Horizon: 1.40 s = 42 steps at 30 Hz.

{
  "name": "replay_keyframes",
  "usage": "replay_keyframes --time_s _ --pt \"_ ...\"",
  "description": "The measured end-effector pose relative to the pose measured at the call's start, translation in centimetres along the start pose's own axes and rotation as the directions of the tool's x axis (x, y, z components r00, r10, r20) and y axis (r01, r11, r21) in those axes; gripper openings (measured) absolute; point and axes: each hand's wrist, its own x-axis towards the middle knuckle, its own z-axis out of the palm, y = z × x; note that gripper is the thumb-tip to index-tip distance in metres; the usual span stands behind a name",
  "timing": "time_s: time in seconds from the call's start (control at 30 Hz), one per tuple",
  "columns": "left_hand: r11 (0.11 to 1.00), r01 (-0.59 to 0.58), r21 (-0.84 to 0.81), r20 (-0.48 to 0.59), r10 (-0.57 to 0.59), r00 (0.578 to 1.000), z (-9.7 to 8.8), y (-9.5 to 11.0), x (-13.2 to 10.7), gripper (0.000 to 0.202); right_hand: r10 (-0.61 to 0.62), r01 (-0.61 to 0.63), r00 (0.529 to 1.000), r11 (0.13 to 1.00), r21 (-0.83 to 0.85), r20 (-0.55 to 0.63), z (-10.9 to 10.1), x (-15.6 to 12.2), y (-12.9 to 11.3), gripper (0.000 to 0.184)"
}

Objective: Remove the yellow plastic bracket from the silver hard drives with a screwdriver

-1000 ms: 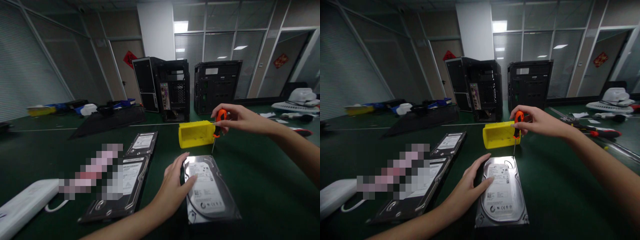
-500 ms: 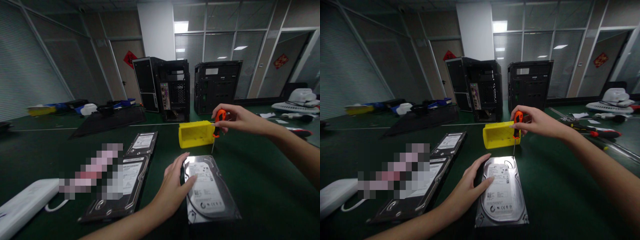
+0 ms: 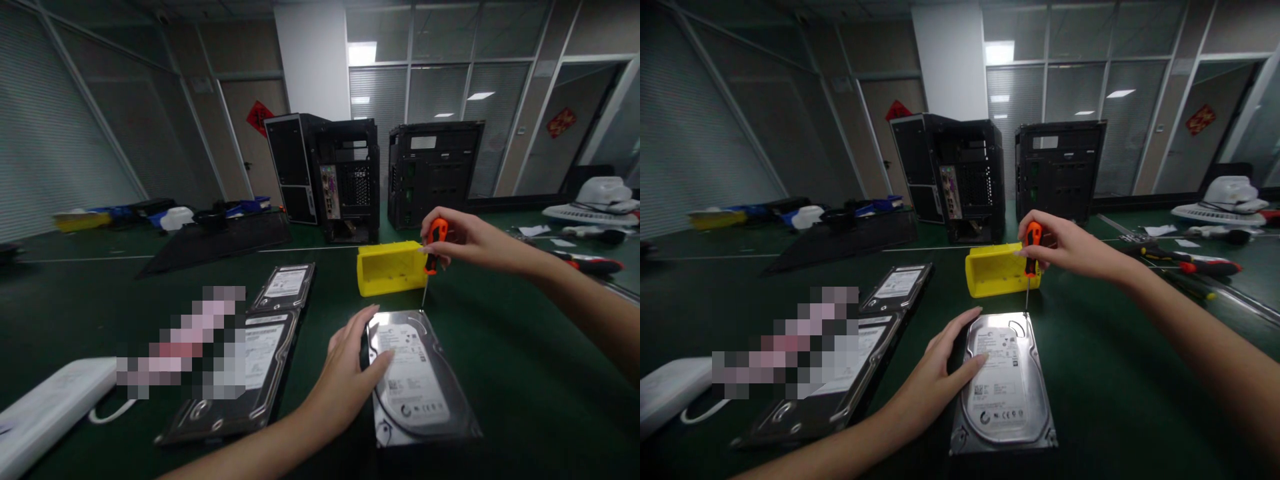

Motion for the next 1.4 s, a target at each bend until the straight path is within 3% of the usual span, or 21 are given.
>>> replay_keyframes --time_s 1.4 --pt "1.0 -0.021 0.009 -0.001 0.021 1.0 0.05 -0.2 -0.08 0.053 0.014 -0.014 1.0 1.0 -0.017 -0.011 -0.02 0.04 -0.06 0.023"
